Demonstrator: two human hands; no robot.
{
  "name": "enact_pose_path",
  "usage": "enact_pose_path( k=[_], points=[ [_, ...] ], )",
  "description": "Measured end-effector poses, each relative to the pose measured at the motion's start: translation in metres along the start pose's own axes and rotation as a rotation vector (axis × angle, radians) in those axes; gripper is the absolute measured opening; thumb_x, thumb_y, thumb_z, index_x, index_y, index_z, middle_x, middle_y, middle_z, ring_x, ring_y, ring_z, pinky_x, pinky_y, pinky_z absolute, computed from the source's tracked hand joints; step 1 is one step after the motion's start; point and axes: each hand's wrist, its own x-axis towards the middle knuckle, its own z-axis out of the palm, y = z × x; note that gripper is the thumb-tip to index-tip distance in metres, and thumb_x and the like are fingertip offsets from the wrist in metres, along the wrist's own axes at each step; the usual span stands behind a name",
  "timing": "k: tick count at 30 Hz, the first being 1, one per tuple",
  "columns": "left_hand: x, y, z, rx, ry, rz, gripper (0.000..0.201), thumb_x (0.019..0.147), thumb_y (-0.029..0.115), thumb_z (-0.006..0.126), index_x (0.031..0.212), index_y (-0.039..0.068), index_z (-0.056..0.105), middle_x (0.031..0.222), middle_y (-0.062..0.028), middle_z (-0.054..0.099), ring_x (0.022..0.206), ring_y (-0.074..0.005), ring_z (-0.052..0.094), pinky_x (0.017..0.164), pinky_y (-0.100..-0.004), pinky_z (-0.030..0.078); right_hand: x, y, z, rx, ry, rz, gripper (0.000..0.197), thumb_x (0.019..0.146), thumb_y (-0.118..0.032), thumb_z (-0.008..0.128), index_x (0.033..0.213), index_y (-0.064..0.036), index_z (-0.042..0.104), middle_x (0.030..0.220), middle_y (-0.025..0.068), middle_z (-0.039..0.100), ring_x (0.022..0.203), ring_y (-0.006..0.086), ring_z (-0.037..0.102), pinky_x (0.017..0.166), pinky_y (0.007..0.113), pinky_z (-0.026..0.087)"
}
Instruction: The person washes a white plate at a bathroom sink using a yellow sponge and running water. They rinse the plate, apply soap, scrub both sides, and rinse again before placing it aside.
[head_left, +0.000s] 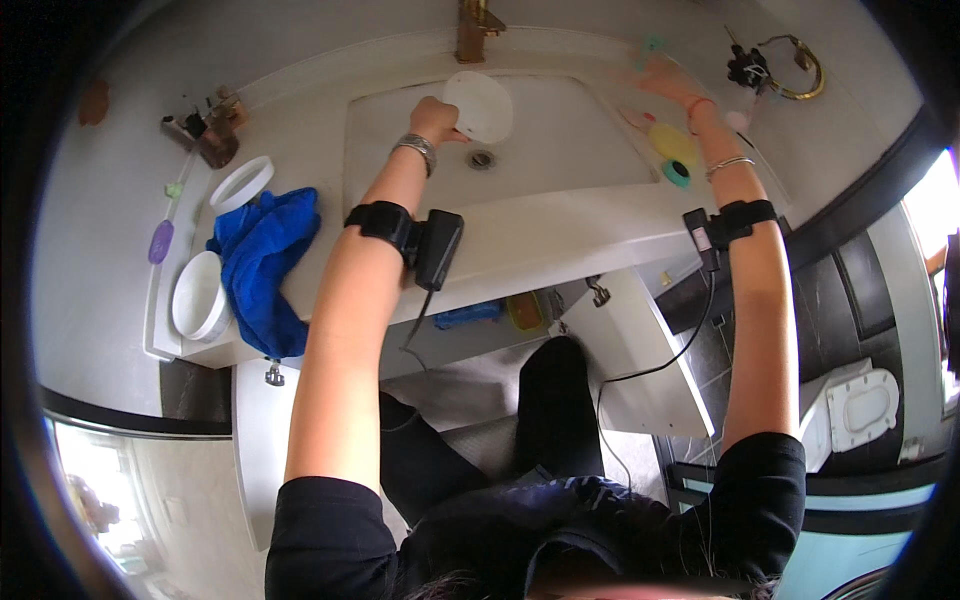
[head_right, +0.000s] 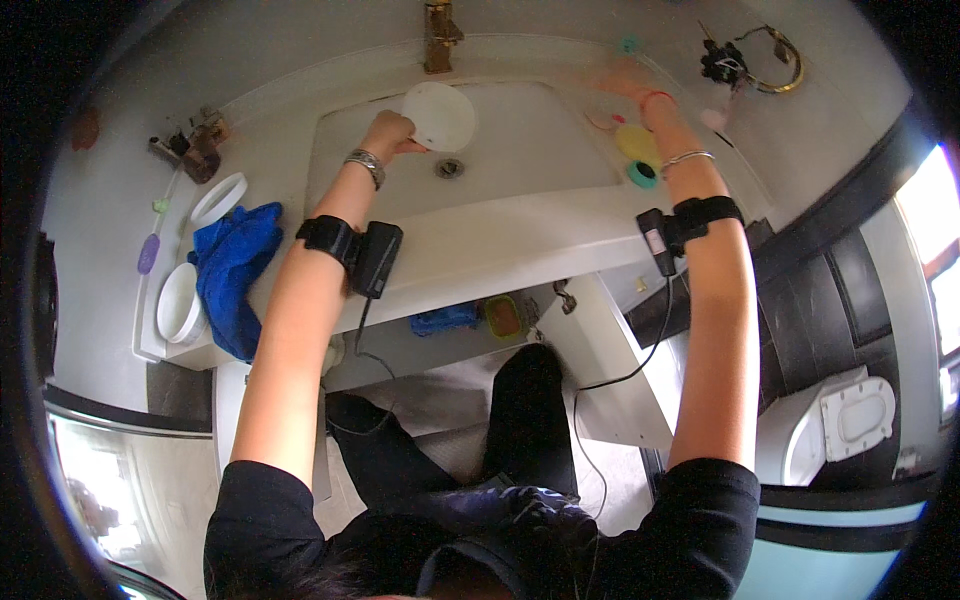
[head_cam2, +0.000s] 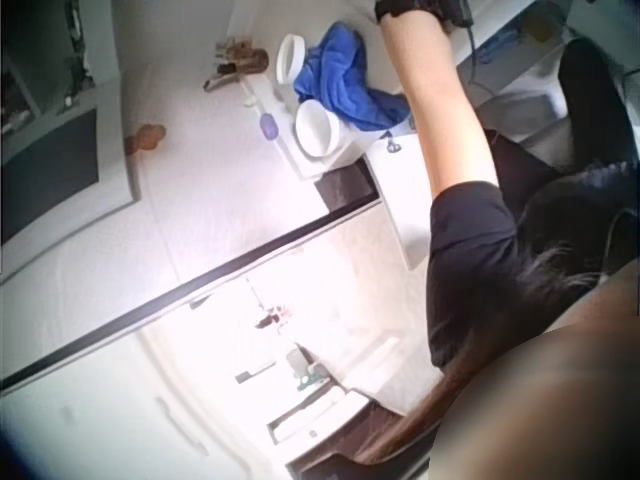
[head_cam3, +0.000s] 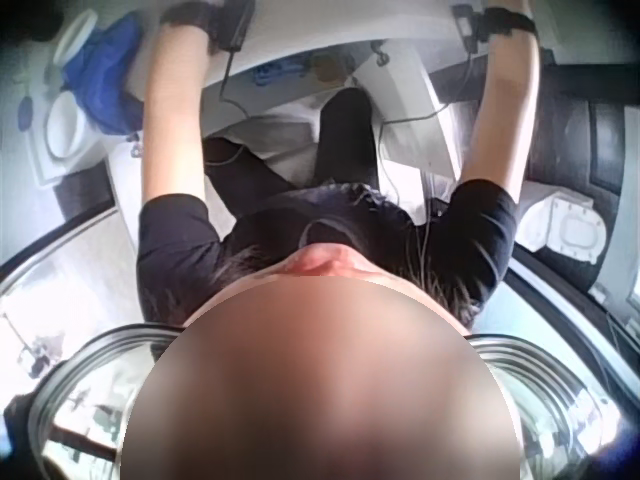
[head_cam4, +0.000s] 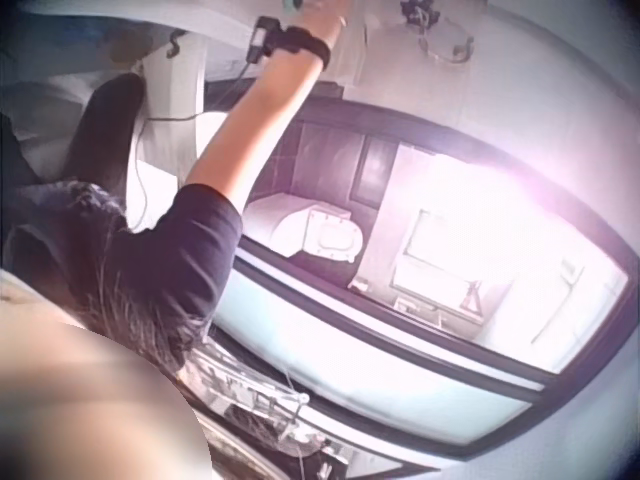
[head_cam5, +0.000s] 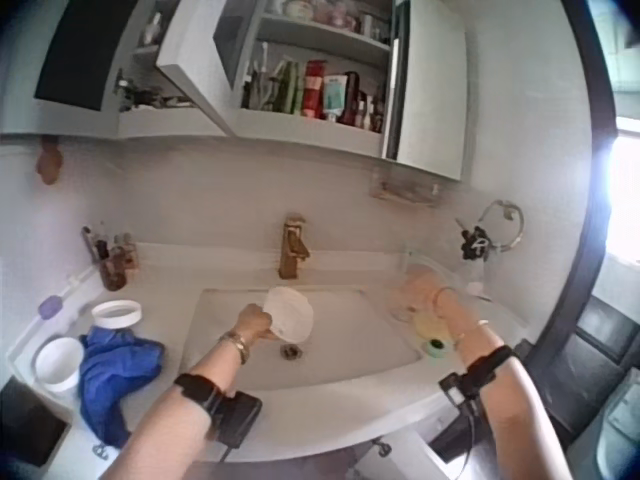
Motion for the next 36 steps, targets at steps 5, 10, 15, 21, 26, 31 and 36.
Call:
enact_pose_path(
  k=[5, 10, 15, 21, 26, 31, 36],
  points=[
    [-0.006, 0.006, 0.007, -0.343, -0.066, -0.124, 0.029, 0.078, -0.008, 0.048, 0.103, -0.023, 0.048, 0.095, -0.0318, 0.062, 0.081, -0.0348, 0.068, 0.064, -0.0348, 0.061, -0.07, 0.082, -0.019, 0.294, -0.501, 0.486, 0.051, 0.072, -0.045, 0.074, 0.097, -0.0011, 0.066, 0.104, 0.012, 0.061, 0.084, 0.0154, 0.058, 0.052, 0.026, 0.042],
    [-0.01, 0.008, 0.002, -0.321, -0.092, -0.091, 0.032, 0.078, -0.007, 0.048, 0.105, -0.023, 0.045, 0.1, -0.0327, 0.059, 0.083, -0.0396, 0.067, 0.066, -0.0359, 0.062, -0.096, 0.073, -0.004, 0.821, -0.548, 0.595, 0.034, 0.07, -0.035, 0.079, 0.082, -0.0069, 0.066, 0.08, 0.0029, 0.061, 0.06, 0.0085, 0.05, 0.046, 0.025, 0.033],
    [-0.014, 0.01, 0.002, -0.405, -0.099, -0.09, 0.034, 0.078, -0.006, 0.049, 0.106, -0.023, 0.044, 0.104, -0.0325, 0.057, 0.083, -0.0403, 0.067, 0.066, -0.0361, 0.062, -0.074, 0.07, -0.017, 0.862, -0.591, 0.563, 0.032, 0.07, -0.032, 0.078, 0.087, -0.0085, 0.065, 0.081, 0.0041, 0.061, 0.064, 0.0131, 0.052, 0.057, 0.028, 0.04],
    [-0.017, 0.014, 0.004, -0.383, -0.135, -0.073, 0.035, 0.085, 0.0, 0.047, 0.111, -0.023, 0.042, 0.105, -0.0305, 0.057, 0.086, -0.0358, 0.067, 0.073, -0.0319, 0.061, -0.051, -0.025, -0.049, 0.71, 0.061, -0.084, 0.035, 0.075, -0.025, 0.068, 0.102, -0.0049, 0.057, 0.095, 0.008, 0.06, 0.085, 0.0221, 0.057, 0.076, 0.033, 0.046],
    [-0.016, 0.012, 0.003, -0.401, -0.177, 0.029, 0.035, 0.09, 0.004, 0.047, 0.115, -0.02, 0.042, 0.107, -0.0283, 0.057, 0.089, -0.0327, 0.066, 0.078, -0.0323, 0.06, -0.064, -0.148, -0.032, 0.363, 0.21, -0.38, 0.025, 0.075, -0.012, 0.064, 0.098, -0.008, 0.058, 0.1, 0.0133, 0.061, 0.091, 0.0321, 0.058, 0.079, 0.041, 0.048],
    [-0.016, 0.012, 0.005, -0.426, -0.206, 0.09, 0.031, 0.091, 0.004, 0.044, 0.113, -0.017, 0.045, 0.109, -0.0273, 0.057, 0.092, -0.0335, 0.065, 0.078, -0.0357, 0.059, -0.077, -0.198, -0.005, 0.473, 0.286, -0.58, 0.021, 0.075, -0.009, 0.063, 0.095, -0.0106, 0.061, 0.103, 0.0069, 0.061, 0.096, 0.0296, 0.057, 0.082, 0.041, 0.046],
    [-0.021, 0.016, 0.004, -0.5, -0.126, 0.075, 0.028, 0.094, 0.006, 0.04, 0.112, -0.016, 0.045, 0.111, -0.0275, 0.056, 0.095, -0.0344, 0.064, 0.081, -0.0381, 0.059, -0.079, -0.188, 0.003, 0.442, 0.267, -0.592, 0.023, 0.075, -0.012, 0.065, 0.098, -0.0135, 0.064, 0.102, 0.0028, 0.062, 0.101, 0.0253, 0.054, 0.085, 0.039, 0.045]
  ],
)
